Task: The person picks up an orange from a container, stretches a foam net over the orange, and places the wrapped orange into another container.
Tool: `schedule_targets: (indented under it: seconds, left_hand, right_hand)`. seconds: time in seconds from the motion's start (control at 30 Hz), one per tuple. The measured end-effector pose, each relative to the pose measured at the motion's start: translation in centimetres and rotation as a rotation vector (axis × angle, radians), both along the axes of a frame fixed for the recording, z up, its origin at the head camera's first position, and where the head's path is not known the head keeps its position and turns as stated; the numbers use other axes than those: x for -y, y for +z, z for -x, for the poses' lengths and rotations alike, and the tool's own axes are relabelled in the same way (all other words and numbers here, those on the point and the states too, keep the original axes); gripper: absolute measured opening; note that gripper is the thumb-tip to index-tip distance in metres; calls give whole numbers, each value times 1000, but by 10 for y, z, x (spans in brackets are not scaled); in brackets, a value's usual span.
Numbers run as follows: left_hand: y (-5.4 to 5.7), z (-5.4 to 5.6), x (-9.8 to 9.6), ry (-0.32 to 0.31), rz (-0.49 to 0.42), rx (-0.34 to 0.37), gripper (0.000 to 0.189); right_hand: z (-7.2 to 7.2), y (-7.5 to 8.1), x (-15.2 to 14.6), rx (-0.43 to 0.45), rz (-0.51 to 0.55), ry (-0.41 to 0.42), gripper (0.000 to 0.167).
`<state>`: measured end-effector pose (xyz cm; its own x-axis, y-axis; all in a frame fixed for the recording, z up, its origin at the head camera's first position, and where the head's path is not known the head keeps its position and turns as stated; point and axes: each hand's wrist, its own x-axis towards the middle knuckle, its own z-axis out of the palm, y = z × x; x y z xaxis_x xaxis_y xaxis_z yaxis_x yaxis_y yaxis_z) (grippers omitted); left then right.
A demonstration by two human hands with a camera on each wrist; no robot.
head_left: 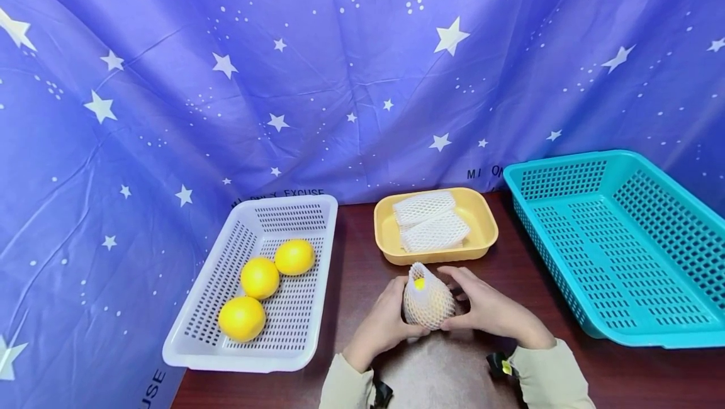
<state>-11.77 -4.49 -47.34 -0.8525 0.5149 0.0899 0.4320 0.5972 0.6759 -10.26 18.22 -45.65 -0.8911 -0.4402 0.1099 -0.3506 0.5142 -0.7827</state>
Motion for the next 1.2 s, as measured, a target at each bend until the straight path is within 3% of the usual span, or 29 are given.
schedule_targets:
  seconds: [0.2, 0.5, 0.67, 0.8, 1.03, 1.2]
  left_hand:
    - [0, 0, 0, -6, -5, 14, 79]
    - [-2, 1, 0, -1, -14, 24, 76]
    - [2, 2, 1, 16, -47, 18, 76]
    - [9, 3, 3, 35, -164, 67, 75]
    - [21, 2, 4, 38, -490, 225, 70]
    - [26, 2, 3, 45, -608, 264, 64]
  right_hand:
    - [2, -5, 8, -91, -34, -21, 81]
    - [3, -9, 6, -36, -54, -21, 84]
    - [5, -8, 7, -9, 32, -12, 80]
    - [7, -5, 4, 51, 176, 4, 75]
    - [8, 1, -1, 92, 348, -53, 64]
    - [7, 5, 0, 142, 434, -73, 61]
